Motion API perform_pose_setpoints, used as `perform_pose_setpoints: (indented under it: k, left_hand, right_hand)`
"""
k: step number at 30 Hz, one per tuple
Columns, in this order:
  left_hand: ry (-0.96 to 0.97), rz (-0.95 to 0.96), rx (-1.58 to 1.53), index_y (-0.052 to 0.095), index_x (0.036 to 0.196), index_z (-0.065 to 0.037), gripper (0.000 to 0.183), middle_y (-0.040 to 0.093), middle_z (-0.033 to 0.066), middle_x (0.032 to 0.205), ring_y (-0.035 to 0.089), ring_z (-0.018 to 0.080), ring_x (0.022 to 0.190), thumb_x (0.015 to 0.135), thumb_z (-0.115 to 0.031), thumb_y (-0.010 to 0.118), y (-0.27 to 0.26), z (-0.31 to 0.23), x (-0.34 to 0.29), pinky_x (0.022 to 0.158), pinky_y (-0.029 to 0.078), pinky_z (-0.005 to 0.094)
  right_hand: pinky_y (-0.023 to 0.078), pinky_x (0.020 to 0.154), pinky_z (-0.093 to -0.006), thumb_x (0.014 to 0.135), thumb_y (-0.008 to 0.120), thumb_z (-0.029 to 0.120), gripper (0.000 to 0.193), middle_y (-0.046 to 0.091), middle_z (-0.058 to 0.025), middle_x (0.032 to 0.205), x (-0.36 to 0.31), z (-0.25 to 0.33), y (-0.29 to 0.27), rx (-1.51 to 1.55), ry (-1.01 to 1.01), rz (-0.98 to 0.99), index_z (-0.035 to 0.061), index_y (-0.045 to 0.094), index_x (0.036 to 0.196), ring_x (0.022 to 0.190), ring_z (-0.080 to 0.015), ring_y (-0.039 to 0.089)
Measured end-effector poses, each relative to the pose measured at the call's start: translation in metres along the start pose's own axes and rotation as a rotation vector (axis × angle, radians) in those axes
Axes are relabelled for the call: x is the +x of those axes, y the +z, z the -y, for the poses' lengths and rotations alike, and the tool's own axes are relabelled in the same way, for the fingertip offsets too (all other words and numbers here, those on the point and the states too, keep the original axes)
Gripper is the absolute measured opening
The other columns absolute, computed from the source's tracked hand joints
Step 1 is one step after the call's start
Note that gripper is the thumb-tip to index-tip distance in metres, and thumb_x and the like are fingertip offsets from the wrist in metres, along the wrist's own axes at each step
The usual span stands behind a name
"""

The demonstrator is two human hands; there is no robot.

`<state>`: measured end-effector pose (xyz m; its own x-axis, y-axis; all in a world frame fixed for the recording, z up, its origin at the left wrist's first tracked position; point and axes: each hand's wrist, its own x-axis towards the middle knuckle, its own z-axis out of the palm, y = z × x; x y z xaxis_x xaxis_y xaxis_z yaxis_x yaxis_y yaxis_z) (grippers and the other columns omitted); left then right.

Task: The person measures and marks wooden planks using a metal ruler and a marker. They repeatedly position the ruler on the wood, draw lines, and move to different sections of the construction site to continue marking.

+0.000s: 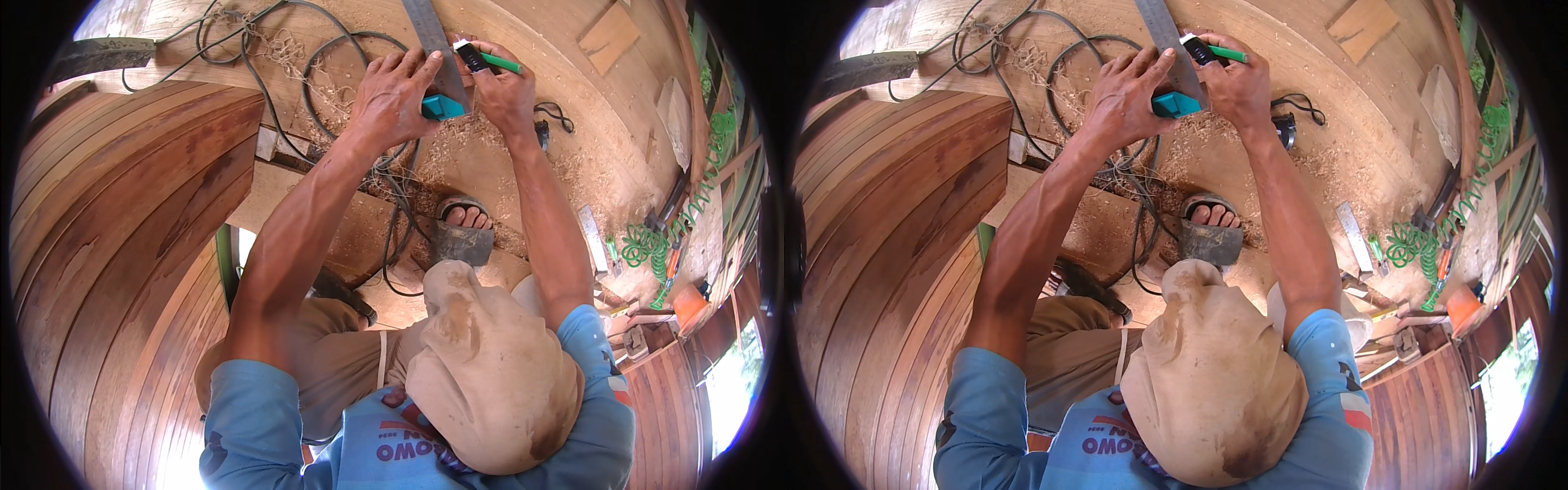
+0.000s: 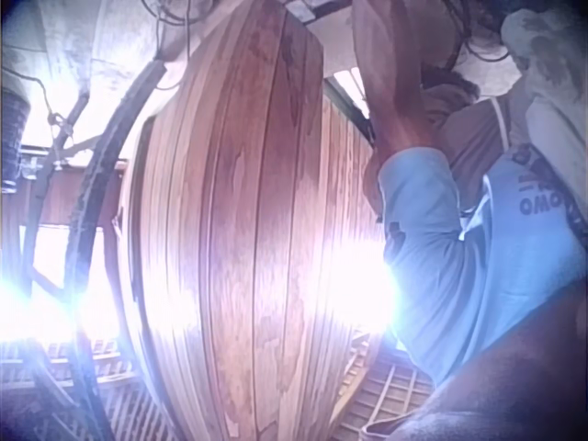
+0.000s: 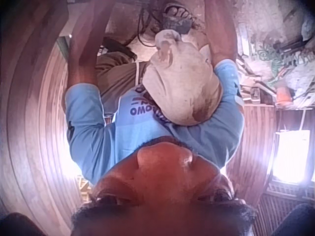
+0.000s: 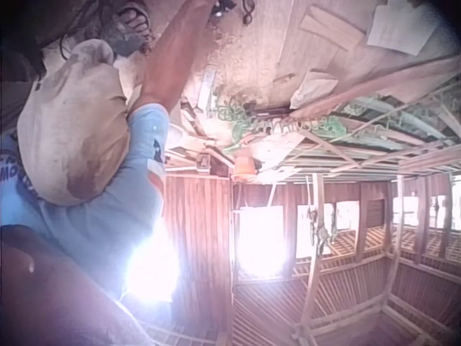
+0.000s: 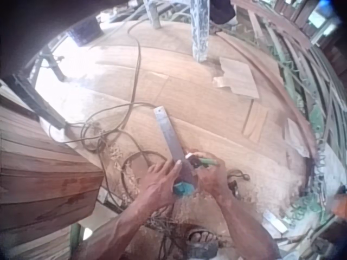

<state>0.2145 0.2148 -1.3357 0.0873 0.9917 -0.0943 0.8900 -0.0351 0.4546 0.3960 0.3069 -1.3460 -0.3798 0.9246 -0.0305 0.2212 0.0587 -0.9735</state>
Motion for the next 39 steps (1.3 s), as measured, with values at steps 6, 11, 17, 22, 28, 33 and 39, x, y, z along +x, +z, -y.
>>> perform_pose_setpoints:
  k: [6, 11, 17, 22, 28, 33, 39]
  left_hand:
    - [-0.004, 0.017, -0.006, 0.047, 0.153, -0.009, 0.107, 0.051, 0.0205, 0.150, 0.048, 0.0400, 0.138, 0.060, -0.041, 0.091, -0.002, -0.001, 0.001, 0.115, 0.038, 0.0502]
    - [0.002, 0.013, 0.001, 0.047, 0.153, -0.011, 0.106, 0.052, 0.0191, 0.148, 0.050, 0.0393, 0.136, 0.061, -0.039, 0.091, -0.001, 0.000, 0.001, 0.114, 0.039, 0.0502]
    - [0.004, 0.011, 0.019, 0.047, 0.153, -0.011, 0.104, 0.052, 0.0183, 0.149, 0.050, 0.0386, 0.136, 0.063, -0.040, 0.091, 0.000, 0.000, 0.000, 0.114, 0.039, 0.0497]
    - [0.008, 0.002, 0.004, 0.046, 0.154, -0.012, 0.104, 0.051, 0.0179, 0.150, 0.049, 0.0387, 0.138, 0.065, -0.041, 0.091, -0.001, -0.001, -0.001, 0.115, 0.039, 0.0494]
    - [0.026, -0.052, -0.026, 0.047, 0.151, -0.009, 0.102, 0.051, 0.0194, 0.149, 0.048, 0.0398, 0.137, 0.064, -0.038, 0.091, -0.002, -0.002, -0.005, 0.114, 0.039, 0.0494]
    - [-0.028, -0.196, -0.091, 0.058, 0.126, -0.004, 0.067, 0.052, 0.0228, 0.144, 0.048, 0.0422, 0.136, 0.070, -0.024, 0.088, 0.006, -0.013, -0.023, 0.111, 0.042, 0.0488]
    - [-0.068, -0.211, -0.136, 0.057, 0.111, 0.002, 0.043, 0.054, 0.0282, 0.137, 0.048, 0.0465, 0.133, 0.078, -0.012, 0.081, 0.001, -0.009, -0.047, 0.109, 0.043, 0.0510]
  right_hand:
    - [0.058, 0.076, -0.0289, 0.089, 0.064, 0.006, 0.030, 0.077, -0.0094, 0.104, 0.002, -0.006, 0.001, 0.012, -0.033, 0.034, -0.0013, 0.072, 0.117, 0.089, -0.0132, 0.070]
    - [0.058, 0.083, -0.0329, 0.087, 0.063, 0.009, 0.032, 0.077, -0.0098, 0.109, 0.005, -0.001, -0.002, -0.116, -0.081, 0.066, 0.0055, 0.073, 0.117, 0.094, -0.0221, 0.074]
    - [0.057, 0.076, -0.0361, 0.085, 0.062, 0.009, 0.028, 0.076, -0.0119, 0.103, -0.001, 0.021, -0.012, -0.286, -0.004, 0.156, 0.0080, 0.074, 0.111, 0.083, -0.0312, 0.072]
    - [0.056, 0.071, -0.0369, 0.084, 0.066, 0.012, 0.028, 0.074, -0.0151, 0.095, -0.022, 0.031, -0.025, -0.456, 0.210, 0.239, 0.0079, 0.074, 0.110, 0.077, -0.0289, 0.070]
    - [0.057, 0.067, -0.0293, 0.096, 0.063, 0.006, 0.027, 0.074, -0.0135, 0.094, -0.053, 0.032, -0.040, -0.203, 0.020, 0.052, 0.0083, 0.071, 0.121, 0.076, -0.0167, 0.070]
    - [0.058, 0.068, -0.0269, 0.103, 0.057, 0.002, 0.031, 0.073, -0.0112, 0.093, -0.070, 0.029, -0.041, 0.059, 0.266, -0.124, 0.0066, 0.062, 0.133, 0.081, -0.0128, 0.069]
    - [0.056, 0.070, -0.0269, 0.101, 0.058, 0.002, 0.031, 0.072, -0.0088, 0.097, -0.078, 0.018, -0.029, 0.032, 0.199, -0.183, 0.0052, 0.061, 0.131, 0.080, -0.0121, 0.068]
